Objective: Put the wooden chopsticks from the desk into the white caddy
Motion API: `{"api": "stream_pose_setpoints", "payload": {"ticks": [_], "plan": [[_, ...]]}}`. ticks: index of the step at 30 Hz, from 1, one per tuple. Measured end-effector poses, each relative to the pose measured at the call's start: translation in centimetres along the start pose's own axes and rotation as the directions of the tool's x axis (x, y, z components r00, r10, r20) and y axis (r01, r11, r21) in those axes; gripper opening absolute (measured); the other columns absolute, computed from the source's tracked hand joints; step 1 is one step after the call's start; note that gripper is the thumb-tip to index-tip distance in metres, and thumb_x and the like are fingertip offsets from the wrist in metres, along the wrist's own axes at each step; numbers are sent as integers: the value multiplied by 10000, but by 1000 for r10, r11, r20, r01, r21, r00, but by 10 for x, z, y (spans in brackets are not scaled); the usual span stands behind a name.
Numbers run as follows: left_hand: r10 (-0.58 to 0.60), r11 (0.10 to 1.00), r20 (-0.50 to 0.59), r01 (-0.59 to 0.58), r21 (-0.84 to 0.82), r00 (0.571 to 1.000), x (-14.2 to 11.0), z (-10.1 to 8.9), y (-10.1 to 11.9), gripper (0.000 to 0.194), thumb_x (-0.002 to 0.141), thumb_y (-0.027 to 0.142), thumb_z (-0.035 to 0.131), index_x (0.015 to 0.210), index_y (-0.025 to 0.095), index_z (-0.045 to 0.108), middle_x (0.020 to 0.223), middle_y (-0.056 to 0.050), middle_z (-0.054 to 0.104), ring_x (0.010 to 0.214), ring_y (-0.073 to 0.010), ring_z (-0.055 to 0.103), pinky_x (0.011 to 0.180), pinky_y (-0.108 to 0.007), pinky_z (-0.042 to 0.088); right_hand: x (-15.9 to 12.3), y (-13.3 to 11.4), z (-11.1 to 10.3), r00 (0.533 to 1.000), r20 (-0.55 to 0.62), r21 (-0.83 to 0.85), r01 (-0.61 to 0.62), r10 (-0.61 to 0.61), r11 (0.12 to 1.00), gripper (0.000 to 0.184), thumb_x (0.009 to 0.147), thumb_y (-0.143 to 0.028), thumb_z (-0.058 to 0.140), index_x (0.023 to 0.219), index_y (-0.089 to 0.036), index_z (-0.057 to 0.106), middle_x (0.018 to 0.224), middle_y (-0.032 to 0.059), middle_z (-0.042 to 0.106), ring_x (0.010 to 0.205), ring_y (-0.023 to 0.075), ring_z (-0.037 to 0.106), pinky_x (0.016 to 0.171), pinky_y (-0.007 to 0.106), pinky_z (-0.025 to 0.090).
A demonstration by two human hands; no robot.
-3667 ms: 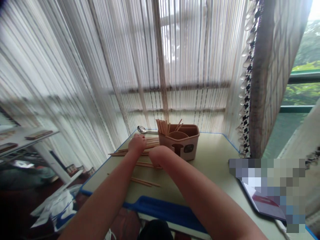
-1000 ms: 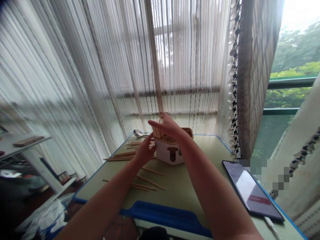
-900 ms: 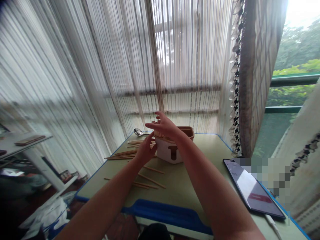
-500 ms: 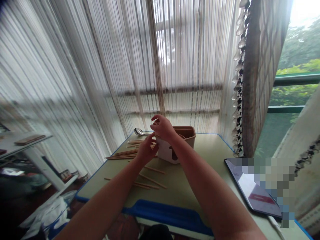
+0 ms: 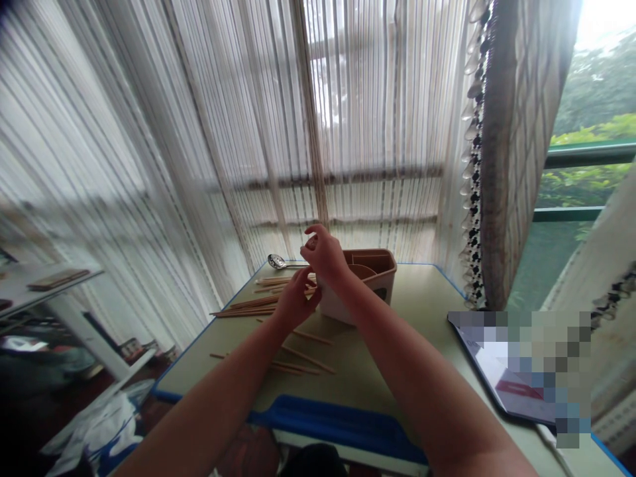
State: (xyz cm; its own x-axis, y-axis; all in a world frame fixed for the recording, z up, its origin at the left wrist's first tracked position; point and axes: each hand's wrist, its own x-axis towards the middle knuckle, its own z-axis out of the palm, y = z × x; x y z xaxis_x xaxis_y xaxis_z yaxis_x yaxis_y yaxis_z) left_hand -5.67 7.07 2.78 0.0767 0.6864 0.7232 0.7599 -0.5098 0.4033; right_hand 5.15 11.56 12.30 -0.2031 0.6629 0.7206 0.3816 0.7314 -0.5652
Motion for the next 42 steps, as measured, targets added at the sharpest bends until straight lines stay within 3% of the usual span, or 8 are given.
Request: {"api": "stream_pose_setpoints", "payload": {"ticks": [8,15,19,22,26,34,36,42], "plan": [[-47,999,-173,47,-5,984,12,-14,-19,234,827,286,521,1039,187,530,1014,-55,584,651,-97,577,644,-266,487,3,-2,-7,992,123,47,-30,24,998,258,716,-250,583,965,-182,586,783,12,638,713,139,603,697,268,464],[-162,973,-553,225,49,818,17,-30,-43,148,873,278,441,900,162,529,910,-54,554,656,-119,520,692,-287,468,-9,-25,-26,924,306,-382,339,-228,860,708,654,-376,720,1279,-177,454,1247,156,522,1135,340,480,933,484,390],[-155,968,-663,247,46,732,18,-36,-54,84,783,132,469,844,163,519,975,-88,507,804,-156,516,706,-284,468,-25,-60,-31,859,380,-420,490,-342,763,481,720,-268,669,1180,-196,548,1246,134,524,1195,323,428,977,450,363],[-229,941,-724,340,8,651,19,-40,-63,122,740,90,477,832,164,506,973,-90,488,766,-154,504,721,-307,463,-39,-75,-24,758,635,-388,478,-147,788,291,739,-242,625,1022,-178,642,981,117,651,914,264,606,789,372,471],[-277,920,-713,392,-3,645,19,-40,-71,155,728,48,447,796,179,495,939,-82,480,796,-168,514,763,-324,460,-57,-63,2,454,862,-434,431,226,791,182,641,-228,709,789,-124,722,781,132,695,764,281,662,703,359,496],[-206,939,-717,341,47,666,20,-38,-76,181,709,38,432,803,184,483,930,-84,495,862,-187,511,795,-327,449,-63,-28,34,431,847,-483,379,312,789,128,560,-149,700,685,-133,722,733,125,716,770,253,676,710,313,527],[-271,920,-743,393,-11,613,22,-37,-80,165,700,53,440,792,183,479,904,-74,500,779,-171,506,780,-334,447,-59,-26,33,432,843,-493,380,321,783,123,550,-145,693,668,-126,723,703,129,710,746,265,675,682,328,534],[-528,758,-799,584,-290,288,25,-34,-100,66,710,150,477,759,192,463,829,-55,514,764,-183,517,773,-369,442,-52,-16,39,469,821,-512,351,327,784,221,555,-185,741,769,-134,726,773,129,702,801,285,663,667,353,537]]}}
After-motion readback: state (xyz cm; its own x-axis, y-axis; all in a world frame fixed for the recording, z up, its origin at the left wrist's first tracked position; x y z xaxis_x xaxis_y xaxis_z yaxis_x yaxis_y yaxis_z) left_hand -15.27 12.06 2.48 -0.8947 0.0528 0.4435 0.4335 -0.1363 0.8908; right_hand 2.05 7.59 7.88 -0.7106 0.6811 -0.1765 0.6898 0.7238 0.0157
